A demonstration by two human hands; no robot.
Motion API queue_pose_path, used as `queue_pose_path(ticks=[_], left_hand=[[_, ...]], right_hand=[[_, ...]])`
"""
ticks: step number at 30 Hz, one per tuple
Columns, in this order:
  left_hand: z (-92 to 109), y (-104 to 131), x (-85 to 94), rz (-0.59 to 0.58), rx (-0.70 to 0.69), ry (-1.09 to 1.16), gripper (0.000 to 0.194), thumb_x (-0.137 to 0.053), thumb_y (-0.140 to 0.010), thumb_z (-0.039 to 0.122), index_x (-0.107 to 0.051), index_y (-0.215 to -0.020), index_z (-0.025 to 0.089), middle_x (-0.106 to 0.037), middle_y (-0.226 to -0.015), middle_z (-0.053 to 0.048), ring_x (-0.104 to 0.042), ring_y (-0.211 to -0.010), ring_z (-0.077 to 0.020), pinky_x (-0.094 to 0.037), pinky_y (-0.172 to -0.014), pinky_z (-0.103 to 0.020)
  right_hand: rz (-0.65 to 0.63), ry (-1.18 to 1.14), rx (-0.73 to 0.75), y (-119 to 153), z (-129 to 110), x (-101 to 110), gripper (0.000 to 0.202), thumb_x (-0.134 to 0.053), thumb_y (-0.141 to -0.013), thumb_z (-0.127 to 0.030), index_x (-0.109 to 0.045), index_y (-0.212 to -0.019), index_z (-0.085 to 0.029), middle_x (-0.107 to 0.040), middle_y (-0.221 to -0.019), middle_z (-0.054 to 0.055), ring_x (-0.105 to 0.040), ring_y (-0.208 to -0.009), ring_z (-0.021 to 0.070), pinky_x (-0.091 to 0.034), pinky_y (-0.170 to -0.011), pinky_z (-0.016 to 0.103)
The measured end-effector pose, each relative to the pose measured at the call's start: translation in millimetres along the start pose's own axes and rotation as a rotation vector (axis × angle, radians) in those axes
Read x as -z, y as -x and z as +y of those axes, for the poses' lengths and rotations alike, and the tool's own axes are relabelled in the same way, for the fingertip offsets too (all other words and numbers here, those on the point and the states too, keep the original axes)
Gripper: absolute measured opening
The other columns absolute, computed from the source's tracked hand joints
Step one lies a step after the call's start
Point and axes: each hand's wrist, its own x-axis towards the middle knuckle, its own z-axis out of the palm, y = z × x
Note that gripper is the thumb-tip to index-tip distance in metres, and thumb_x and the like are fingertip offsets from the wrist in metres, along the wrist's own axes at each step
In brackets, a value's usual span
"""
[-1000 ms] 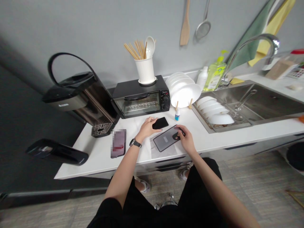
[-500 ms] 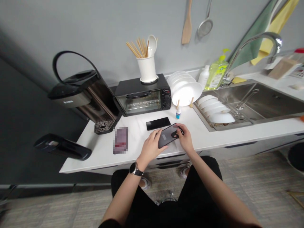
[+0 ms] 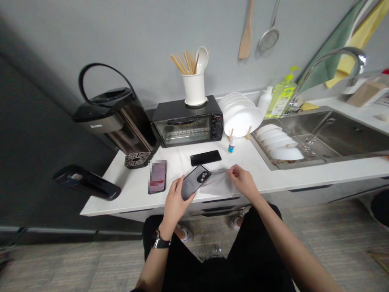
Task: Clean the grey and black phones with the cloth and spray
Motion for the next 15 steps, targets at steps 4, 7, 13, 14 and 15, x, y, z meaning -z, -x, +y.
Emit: queue_pose_path(ticks=[4,7,13,14,15], left_hand=[[19.7,-16.1,-19.0,-0.076,-0.080,0.022,0.095,-0.084,-0.086,0.038,-0.031,-0.164,0.026,-0.060,-0.142,-0.014,-0.056,-0.135,-0.0346,-0.049,-0.116,-0.053],[34.6,-31.7,-33.8,-0.128,-0.142,0.055,0.102,-0.087,-0.084,0.040,-0.028,-0.165,0.026,-0.060,-0.143,-0.014,-0.055,-0.133,-0.0348,-0.047,-0.116,-0.054],[30.4,-39.5,-34.3,-0.192,-0.113,0.169,0.102,-0.084,-0.087,0.038,-0.023,-0.168,0.028,-0.059,-0.144,-0.014,-0.053,-0.135,-0.0338,-0.046,-0.117,-0.054],[26.7,-38.2,-31.4,-0.205,-0.117,0.189,0.102,-0.084,-0.088,0.036,-0.022,-0.168,0.029,-0.060,-0.145,-0.013,-0.053,-0.136,-0.0330,-0.045,-0.118,-0.054],[23.3,-36.9,-28.8,-0.217,-0.123,0.206,0.103,-0.084,-0.087,0.034,-0.020,-0.169,0.030,-0.060,-0.146,-0.012,-0.053,-0.137,-0.0322,-0.045,-0.118,-0.053]], right_hand=[[0.280,-0.162,-0.056,0.2,-16.7,41.9,0.031,-0.048,-0.106,-0.056,-0.051,-0.095,-0.027,-0.054,-0.067,-0.004,-0.052,-0.057,0.0175,-0.041,-0.057,0.030],[0.202,-0.139,0.078,0.0,-34.7,36.4,0.028,-0.047,-0.108,-0.053,-0.053,-0.101,-0.026,-0.066,-0.084,0.002,-0.065,-0.074,0.0204,-0.051,-0.071,0.032],[-0.226,0.252,0.297,9.5,-23.2,-13.8,0.036,-0.049,-0.108,-0.042,-0.064,-0.133,-0.021,-0.078,-0.124,0.015,-0.076,-0.109,0.0320,-0.059,-0.097,0.048],[-0.215,0.300,0.339,12.2,-17.5,-16.5,0.038,-0.049,-0.108,-0.040,-0.065,-0.136,-0.020,-0.075,-0.132,0.016,-0.073,-0.119,0.0332,-0.056,-0.106,0.052],[-0.205,0.329,0.373,14.8,-12.4,-17.5,0.040,-0.049,-0.108,-0.039,-0.065,-0.140,-0.019,-0.072,-0.139,0.017,-0.070,-0.127,0.0338,-0.052,-0.113,0.055]])
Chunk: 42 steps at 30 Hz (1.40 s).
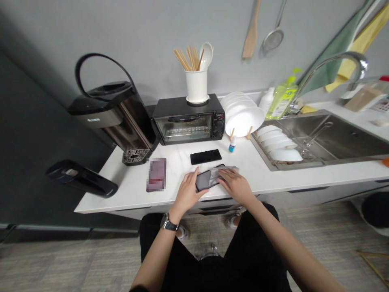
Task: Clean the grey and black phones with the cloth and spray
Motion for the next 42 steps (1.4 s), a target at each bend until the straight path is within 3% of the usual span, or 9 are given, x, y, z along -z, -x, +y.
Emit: queue_pose_path(ticks=[5,14,18,21,24,29,34,38,42], left_hand=[[-6.9,1.6,3.6,-0.012,0.005,0.032,0.111,-0.089,-0.082,0.032,-0.020,-0.169,0.034,-0.062,-0.148,-0.009,-0.056,-0.135,-0.0308,-0.047,-0.117,-0.050],[-10.7,0.2,0.3,-0.030,-0.001,-0.050,0.104,-0.082,-0.087,0.026,-0.019,-0.170,0.029,-0.065,-0.138,-0.013,-0.062,-0.125,-0.0312,-0.054,-0.106,-0.046],[-7.5,1.0,2.2,-0.006,-0.020,-0.026,0.111,-0.088,-0.083,0.033,-0.019,-0.169,0.033,-0.065,-0.143,-0.011,-0.061,-0.127,-0.0321,-0.051,-0.109,-0.049],[-5.3,-1.8,2.4,-0.009,-0.029,0.011,0.110,-0.090,-0.081,0.033,-0.022,-0.168,0.034,-0.066,-0.145,-0.008,-0.060,-0.130,-0.0318,-0.050,-0.112,-0.050],[-3.7,-6.3,1.0,-0.024,-0.025,0.031,0.107,-0.091,-0.080,0.033,-0.027,-0.166,0.035,-0.066,-0.144,-0.006,-0.060,-0.130,-0.0310,-0.050,-0.112,-0.049],[-6.2,-11.2,-1.4,-0.045,-0.050,0.052,0.100,-0.085,-0.086,0.033,-0.027,-0.167,0.031,-0.066,-0.145,-0.008,-0.059,-0.131,-0.0301,-0.050,-0.113,-0.047],[-12.3,-6.3,-0.7,-0.072,-0.005,0.003,0.094,-0.077,-0.088,0.020,-0.027,-0.168,0.028,-0.066,-0.139,-0.013,-0.062,-0.126,-0.0308,-0.052,-0.108,-0.046],[-11.7,-2.0,0.8,-0.031,-0.034,-0.015,0.105,-0.086,-0.085,0.031,-0.023,-0.169,0.031,-0.067,-0.141,-0.011,-0.061,-0.126,-0.0322,-0.050,-0.109,-0.049],[-6.7,-4.5,0.8,-0.027,-0.053,-0.004,0.109,-0.090,-0.082,0.035,-0.023,-0.168,0.034,-0.067,-0.144,-0.008,-0.060,-0.126,-0.0314,-0.048,-0.111,-0.050]], right_hand=[[0.024,0.059,-0.003,5.8,-2.1,-6.8,0.054,-0.054,-0.106,-0.045,-0.059,-0.150,-0.016,-0.065,-0.149,0.020,-0.061,-0.139,0.0374,-0.044,-0.121,0.061],[-0.139,-0.165,0.211,-5.3,-61.2,-27.5,0.052,-0.059,-0.105,-0.047,-0.064,-0.146,-0.016,-0.065,-0.149,0.017,-0.065,-0.138,0.0302,-0.050,-0.120,0.050],[-0.135,-0.182,0.154,12.6,-25.9,-1.2,0.040,-0.060,-0.105,-0.042,-0.068,-0.143,-0.028,-0.071,-0.143,0.008,-0.070,-0.131,0.0283,-0.052,-0.118,0.051],[-0.095,-0.052,0.057,20.8,8.6,14.8,0.039,-0.055,-0.107,-0.041,-0.069,-0.141,-0.027,-0.072,-0.142,0.010,-0.069,-0.132,0.0317,-0.046,-0.121,0.059],[-0.046,0.044,-0.005,16.5,17.2,10.6,0.048,-0.052,-0.107,-0.046,-0.065,-0.145,-0.019,-0.068,-0.146,0.016,-0.063,-0.139,0.0363,-0.032,-0.128,0.066],[0.007,0.071,-0.078,-5.1,-36.0,-27.4,0.079,-0.058,-0.100,-0.061,-0.058,-0.146,0.003,-0.059,-0.149,0.034,-0.060,-0.139,0.0455,-0.039,-0.125,0.062],[-0.068,-0.075,0.088,-4.1,-80.4,-38.1,0.067,-0.057,-0.102,-0.059,-0.063,-0.145,-0.008,-0.065,-0.146,0.024,-0.064,-0.137,0.0364,-0.046,-0.122,0.053],[-0.131,-0.104,0.143,18.9,-52.3,-11.0,0.048,-0.055,-0.107,-0.050,-0.064,-0.145,-0.023,-0.068,-0.147,0.011,-0.065,-0.137,0.0292,-0.043,-0.124,0.054],[-0.072,0.061,0.045,35.7,-2.2,13.1,0.047,-0.050,-0.110,-0.046,-0.061,-0.149,-0.023,-0.068,-0.148,0.012,-0.066,-0.135,0.0304,-0.031,-0.128,0.060]])
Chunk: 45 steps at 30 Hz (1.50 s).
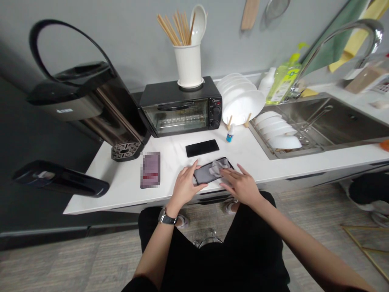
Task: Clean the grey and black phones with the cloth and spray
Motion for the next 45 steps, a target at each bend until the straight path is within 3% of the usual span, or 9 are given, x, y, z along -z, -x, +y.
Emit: queue_pose_path(ticks=[5,10,14,19,25,31,36,40,45], left_hand=[[4.9,-7.1,-2.7,-0.021,0.002,0.012,0.107,-0.091,-0.081,0.035,-0.027,-0.167,0.033,-0.066,-0.144,-0.006,-0.059,-0.127,-0.0298,-0.048,-0.112,-0.047],[-2.7,-7.6,-5.1,-0.039,-0.020,-0.001,0.099,-0.082,-0.087,0.028,-0.026,-0.168,0.027,-0.067,-0.142,-0.010,-0.059,-0.126,-0.0305,-0.050,-0.111,-0.047],[-7.0,-1.9,-4.0,-0.057,0.065,-0.033,0.104,-0.082,-0.083,0.021,-0.024,-0.170,0.024,-0.068,-0.135,-0.013,-0.063,-0.122,-0.0312,-0.052,-0.106,-0.047],[-0.3,2.6,-1.1,-0.013,0.035,-0.017,0.111,-0.087,-0.084,0.031,-0.018,-0.170,0.032,-0.067,-0.143,-0.009,-0.061,-0.126,-0.0310,-0.049,-0.111,-0.049],[4.7,-5.2,-3.0,-0.024,-0.004,0.006,0.112,-0.090,-0.081,0.033,-0.021,-0.169,0.034,-0.068,-0.145,-0.006,-0.060,-0.128,-0.0310,-0.049,-0.111,-0.050],[1.7,-5.6,-5.2,-0.035,-0.010,0.043,0.105,-0.082,-0.087,0.027,-0.019,-0.170,0.032,-0.066,-0.146,-0.008,-0.058,-0.129,-0.0301,-0.049,-0.112,-0.048],[-3.9,0.6,-3.4,-0.062,0.008,0.023,0.106,-0.076,-0.088,0.016,-0.014,-0.172,0.031,-0.065,-0.143,-0.010,-0.060,-0.127,-0.0294,-0.052,-0.109,-0.047],[0.0,3.1,-1.8,-0.028,0.011,-0.006,0.115,-0.086,-0.084,0.026,-0.012,-0.171,0.032,-0.066,-0.145,-0.009,-0.059,-0.129,-0.0314,-0.049,-0.112,-0.050],[6.4,-1.3,-1.7,-0.030,0.009,0.004,0.116,-0.090,-0.082,0.033,-0.015,-0.171,0.034,-0.067,-0.146,-0.006,-0.059,-0.126,-0.0310,-0.048,-0.112,-0.050]], right_hand=[[0.101,0.130,-0.098,-16.1,7.3,-14.0,0.064,-0.048,-0.108,-0.054,-0.054,-0.153,-0.009,-0.062,-0.151,0.022,-0.058,-0.143,0.0367,-0.026,-0.129,0.064],[0.140,0.071,-0.101,-46.7,-56.8,-45.0,0.079,-0.054,-0.102,-0.065,-0.061,-0.142,0.003,-0.064,-0.144,0.032,-0.062,-0.137,0.0409,-0.039,-0.124,0.057],[0.077,-0.100,0.037,-42.4,-84.8,-45.7,0.062,-0.054,-0.105,-0.058,-0.066,-0.138,-0.007,-0.070,-0.141,0.021,-0.067,-0.133,0.0318,-0.043,-0.123,0.051],[0.040,-0.075,0.058,-12.5,-35.5,-14.4,0.040,-0.052,-0.110,-0.047,-0.069,-0.137,-0.022,-0.074,-0.139,0.008,-0.069,-0.131,0.0246,-0.034,-0.128,0.053],[0.111,0.163,-0.062,-8.5,15.2,-3.6,0.052,-0.049,-0.110,-0.047,-0.060,-0.149,-0.015,-0.066,-0.149,0.015,-0.062,-0.139,0.0317,-0.027,-0.129,0.061],[0.153,0.117,-0.163,-41.5,-47.1,-38.1,0.072,-0.053,-0.104,-0.059,-0.063,-0.139,0.003,-0.065,-0.143,0.031,-0.064,-0.135,0.0389,-0.041,-0.123,0.055],[0.077,-0.117,0.030,-42.7,-84.5,-44.0,0.053,-0.051,-0.108,-0.049,-0.068,-0.135,-0.007,-0.072,-0.138,0.020,-0.067,-0.133,0.0298,-0.046,-0.121,0.048],[0.024,-0.119,0.073,-17.8,-48.3,-21.6,0.036,-0.050,-0.111,-0.042,-0.071,-0.132,-0.022,-0.075,-0.137,0.008,-0.069,-0.131,0.0241,-0.039,-0.125,0.052],[0.089,0.124,-0.022,3.1,11.5,-0.2,0.042,-0.047,-0.112,-0.042,-0.066,-0.140,-0.018,-0.071,-0.143,0.013,-0.067,-0.134,0.0287,-0.034,-0.126,0.057]])
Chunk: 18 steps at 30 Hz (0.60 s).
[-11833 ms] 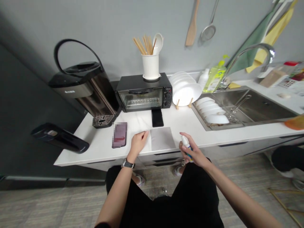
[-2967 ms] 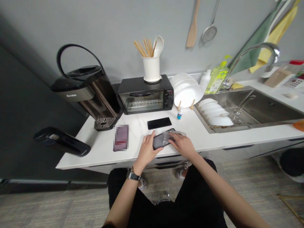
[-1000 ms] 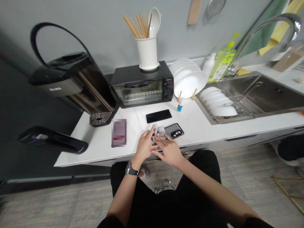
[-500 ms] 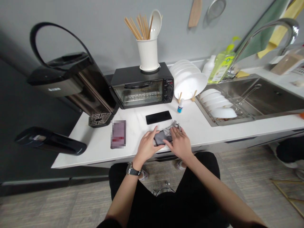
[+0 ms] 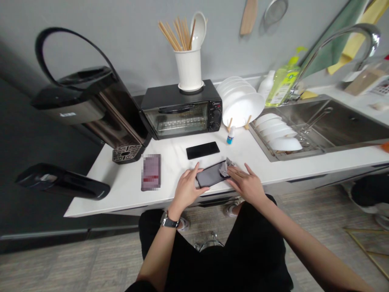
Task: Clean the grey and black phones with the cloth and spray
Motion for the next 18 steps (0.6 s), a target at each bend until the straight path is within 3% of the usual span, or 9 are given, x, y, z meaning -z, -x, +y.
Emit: queue_pose_path(ticks=[2,4,8,12,15,18], left_hand=[[1.1,-3.0,-0.6,-0.006,-0.007,0.010,0.116,-0.091,-0.081,0.033,-0.017,-0.170,0.033,-0.067,-0.145,-0.006,-0.059,-0.126,-0.0308,-0.048,-0.112,-0.050],[1.2,-5.4,-1.4,-0.011,-0.015,0.015,0.115,-0.091,-0.080,0.035,-0.018,-0.170,0.033,-0.067,-0.145,-0.006,-0.059,-0.127,-0.0309,-0.048,-0.113,-0.050],[-2.3,-4.9,-2.0,-0.012,-0.022,0.021,0.106,-0.083,-0.086,0.028,-0.019,-0.171,0.031,-0.067,-0.145,-0.007,-0.058,-0.127,-0.0313,-0.049,-0.112,-0.050],[-7.3,1.1,-1.4,-0.043,-0.014,0.010,0.099,-0.067,-0.089,0.012,-0.015,-0.171,0.030,-0.065,-0.142,-0.010,-0.057,-0.127,-0.0297,-0.051,-0.110,-0.048],[-6.5,4.4,-1.6,-0.028,-0.029,-0.029,0.104,-0.072,-0.088,0.015,-0.013,-0.172,0.029,-0.063,-0.145,-0.011,-0.055,-0.130,-0.0308,-0.049,-0.112,-0.049],[-1.8,4.5,-2.0,-0.013,-0.020,-0.064,0.109,-0.081,-0.087,0.027,-0.013,-0.171,0.030,-0.063,-0.148,-0.009,-0.054,-0.129,-0.0325,-0.047,-0.112,-0.051]], right_hand=[[0.016,0.051,-0.034,-3.8,4.5,-4.4,0.051,-0.046,-0.111,-0.046,-0.059,-0.148,-0.013,-0.067,-0.148,0.017,-0.063,-0.139,0.0320,-0.032,-0.127,0.060],[0.034,0.066,-0.093,-13.4,-7.7,-14.7,0.058,-0.048,-0.109,-0.049,-0.055,-0.151,-0.009,-0.063,-0.151,0.021,-0.059,-0.142,0.0351,-0.034,-0.126,0.061],[0.086,0.030,-0.212,-36.5,-66.8,-38.5,0.072,-0.053,-0.104,-0.056,-0.059,-0.143,0.005,-0.060,-0.148,0.034,-0.057,-0.142,0.0425,-0.042,-0.122,0.057],[0.025,-0.174,-0.055,-42.2,-112.3,-43.0,0.060,-0.048,-0.107,-0.047,-0.062,-0.142,-0.001,-0.065,-0.145,0.027,-0.062,-0.139,0.0350,-0.046,-0.121,0.052],[-0.018,-0.265,0.012,-30.3,-103.3,-30.6,0.044,-0.047,-0.109,-0.039,-0.067,-0.139,-0.013,-0.071,-0.142,0.016,-0.066,-0.136,0.0276,-0.043,-0.123,0.050],[-0.059,-0.235,0.065,-13.8,-65.9,-13.9,0.037,-0.048,-0.111,-0.039,-0.069,-0.136,-0.021,-0.074,-0.139,0.010,-0.069,-0.132,0.0244,-0.037,-0.126,0.052]])
